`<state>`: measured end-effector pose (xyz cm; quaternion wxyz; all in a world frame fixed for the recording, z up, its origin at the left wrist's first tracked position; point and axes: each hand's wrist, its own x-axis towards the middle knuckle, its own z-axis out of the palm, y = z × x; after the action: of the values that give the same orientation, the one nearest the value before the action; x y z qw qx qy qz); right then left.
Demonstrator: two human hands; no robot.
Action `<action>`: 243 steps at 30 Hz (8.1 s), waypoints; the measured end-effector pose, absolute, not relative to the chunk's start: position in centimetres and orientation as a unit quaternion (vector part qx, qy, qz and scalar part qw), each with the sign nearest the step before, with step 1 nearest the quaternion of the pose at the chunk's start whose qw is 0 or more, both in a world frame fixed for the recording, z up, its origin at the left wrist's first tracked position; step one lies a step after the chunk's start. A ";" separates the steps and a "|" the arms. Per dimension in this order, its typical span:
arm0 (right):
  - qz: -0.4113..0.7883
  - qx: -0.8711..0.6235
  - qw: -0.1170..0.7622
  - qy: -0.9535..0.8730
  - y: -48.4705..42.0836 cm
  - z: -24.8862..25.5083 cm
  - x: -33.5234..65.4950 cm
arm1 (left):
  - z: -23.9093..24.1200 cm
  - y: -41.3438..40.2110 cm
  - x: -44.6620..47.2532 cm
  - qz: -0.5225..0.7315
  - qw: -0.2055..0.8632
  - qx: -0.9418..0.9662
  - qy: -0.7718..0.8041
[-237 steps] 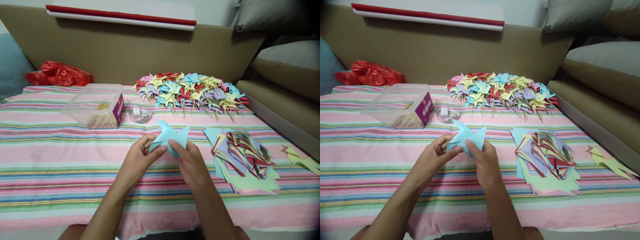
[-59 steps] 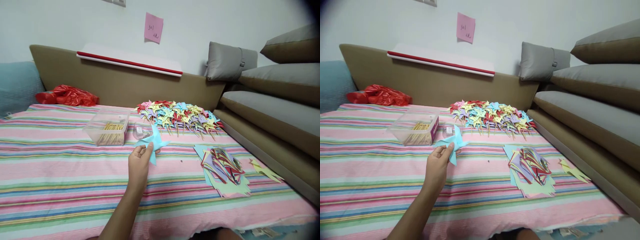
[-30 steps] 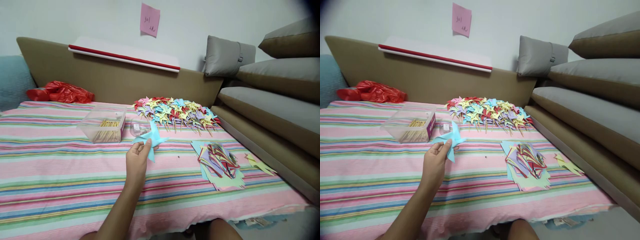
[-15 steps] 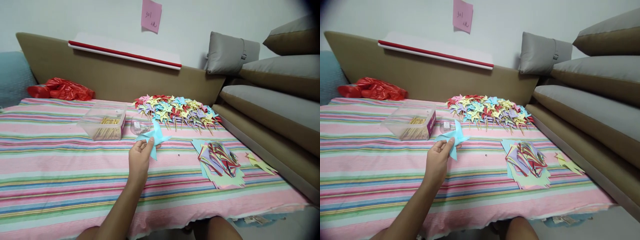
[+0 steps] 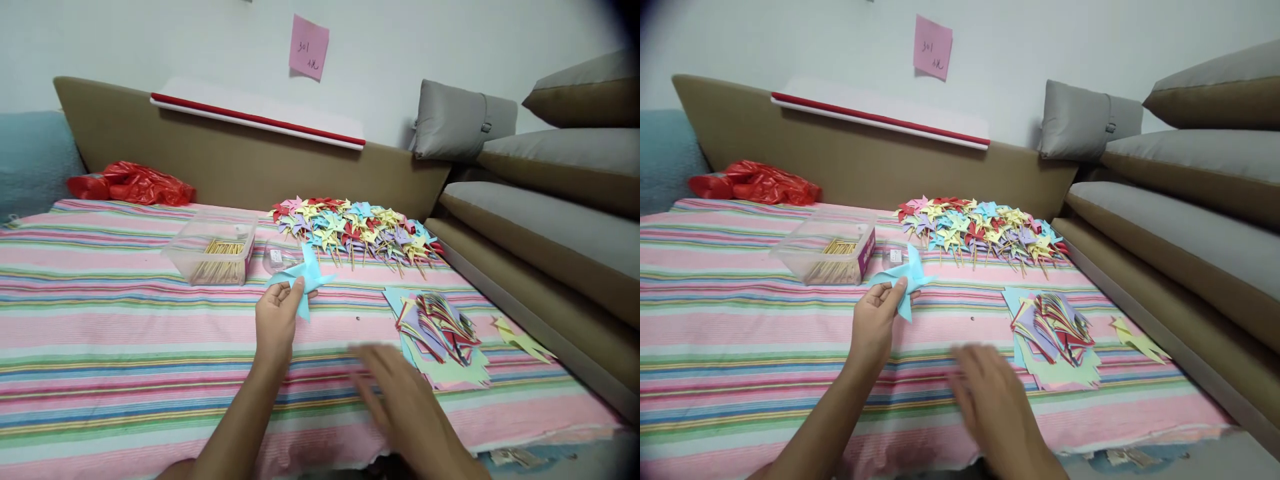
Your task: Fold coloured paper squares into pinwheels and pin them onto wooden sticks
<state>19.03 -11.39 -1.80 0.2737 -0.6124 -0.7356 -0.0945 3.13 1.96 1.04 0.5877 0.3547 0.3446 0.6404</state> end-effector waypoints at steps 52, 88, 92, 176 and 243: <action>0.119 -0.554 0.497 -0.657 -2.7 0.9 18.3 | 0.1 0.7 3.5 0.513 0.479 0.562 0.438; 0.343 -0.575 0.476 -0.570 -3.0 1.8 20.0 | -0.1 0.2 4.0 0.505 0.346 0.690 0.386; 0.347 -0.586 0.476 -0.556 -3.0 1.7 19.9 | -0.2 0.2 4.1 0.505 0.348 0.690 0.385; 0.388 -0.553 0.509 -0.533 -2.9 0.1 20.1 | -0.1 0.6 3.1 0.468 0.376 0.712 0.363; 0.580 -0.437 0.577 -0.374 -2.4 -1.3 18.7 | 0.6 -0.5 1.1 0.354 0.617 0.623 0.325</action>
<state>18.68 -2.40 -1.31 0.5767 -0.4374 -0.3739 0.5799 1.07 -0.46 0.60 0.6175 0.6227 0.3252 0.3540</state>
